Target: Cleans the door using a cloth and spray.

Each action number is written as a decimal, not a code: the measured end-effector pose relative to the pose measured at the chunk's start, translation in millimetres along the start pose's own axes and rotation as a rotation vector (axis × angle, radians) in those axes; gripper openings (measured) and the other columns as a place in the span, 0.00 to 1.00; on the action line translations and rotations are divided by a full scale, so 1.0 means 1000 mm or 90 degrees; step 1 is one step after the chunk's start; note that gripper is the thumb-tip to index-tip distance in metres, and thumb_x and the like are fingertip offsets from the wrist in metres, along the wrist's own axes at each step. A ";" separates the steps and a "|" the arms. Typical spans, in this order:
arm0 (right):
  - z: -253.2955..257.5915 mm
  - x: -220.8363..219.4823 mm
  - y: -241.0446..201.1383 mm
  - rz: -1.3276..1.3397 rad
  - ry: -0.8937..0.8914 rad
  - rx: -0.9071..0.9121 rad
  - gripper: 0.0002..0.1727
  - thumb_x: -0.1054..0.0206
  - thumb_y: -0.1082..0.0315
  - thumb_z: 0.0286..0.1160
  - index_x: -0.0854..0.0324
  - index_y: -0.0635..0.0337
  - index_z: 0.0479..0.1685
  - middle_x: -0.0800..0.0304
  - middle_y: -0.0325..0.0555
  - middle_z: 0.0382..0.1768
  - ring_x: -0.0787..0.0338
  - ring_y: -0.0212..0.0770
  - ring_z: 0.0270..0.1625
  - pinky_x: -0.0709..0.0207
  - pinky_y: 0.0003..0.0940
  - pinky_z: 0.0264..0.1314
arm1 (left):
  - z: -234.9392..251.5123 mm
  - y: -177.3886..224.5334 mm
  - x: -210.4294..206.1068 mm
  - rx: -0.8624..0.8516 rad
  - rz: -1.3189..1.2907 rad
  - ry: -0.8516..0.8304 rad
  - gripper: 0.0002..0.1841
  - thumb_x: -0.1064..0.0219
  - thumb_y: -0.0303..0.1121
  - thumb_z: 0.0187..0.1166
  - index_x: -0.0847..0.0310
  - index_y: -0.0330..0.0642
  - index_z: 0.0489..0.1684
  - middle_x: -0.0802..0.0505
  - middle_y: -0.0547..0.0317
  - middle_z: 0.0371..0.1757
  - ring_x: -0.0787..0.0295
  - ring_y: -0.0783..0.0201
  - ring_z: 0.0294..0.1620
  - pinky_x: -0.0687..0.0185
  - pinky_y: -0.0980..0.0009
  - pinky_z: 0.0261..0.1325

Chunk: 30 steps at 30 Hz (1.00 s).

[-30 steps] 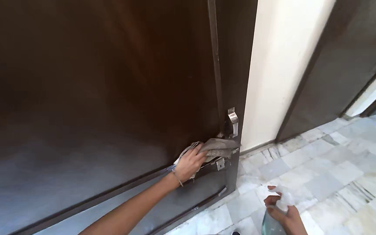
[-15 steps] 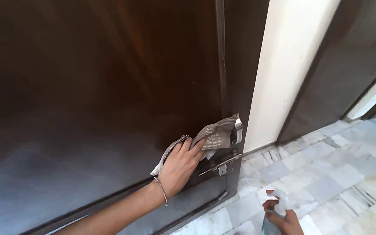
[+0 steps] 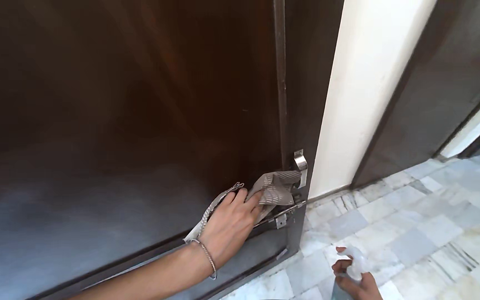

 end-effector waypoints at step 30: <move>0.023 -0.004 0.000 -0.032 -0.064 -0.011 0.32 0.33 0.78 0.52 0.29 0.77 0.65 0.10 0.36 0.38 0.12 0.24 0.41 0.17 0.24 0.50 | 0.065 0.018 -0.054 -0.130 0.032 0.308 0.17 0.28 0.41 0.72 0.07 0.47 0.55 0.15 0.53 0.77 0.21 0.47 0.79 0.32 0.45 0.81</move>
Point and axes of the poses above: each hand's wrist, its own z-axis towards the middle knuckle, its own x-axis out of the back of the hand, y = z × x, the point moved 6 cm from there along z, towards the middle knuckle
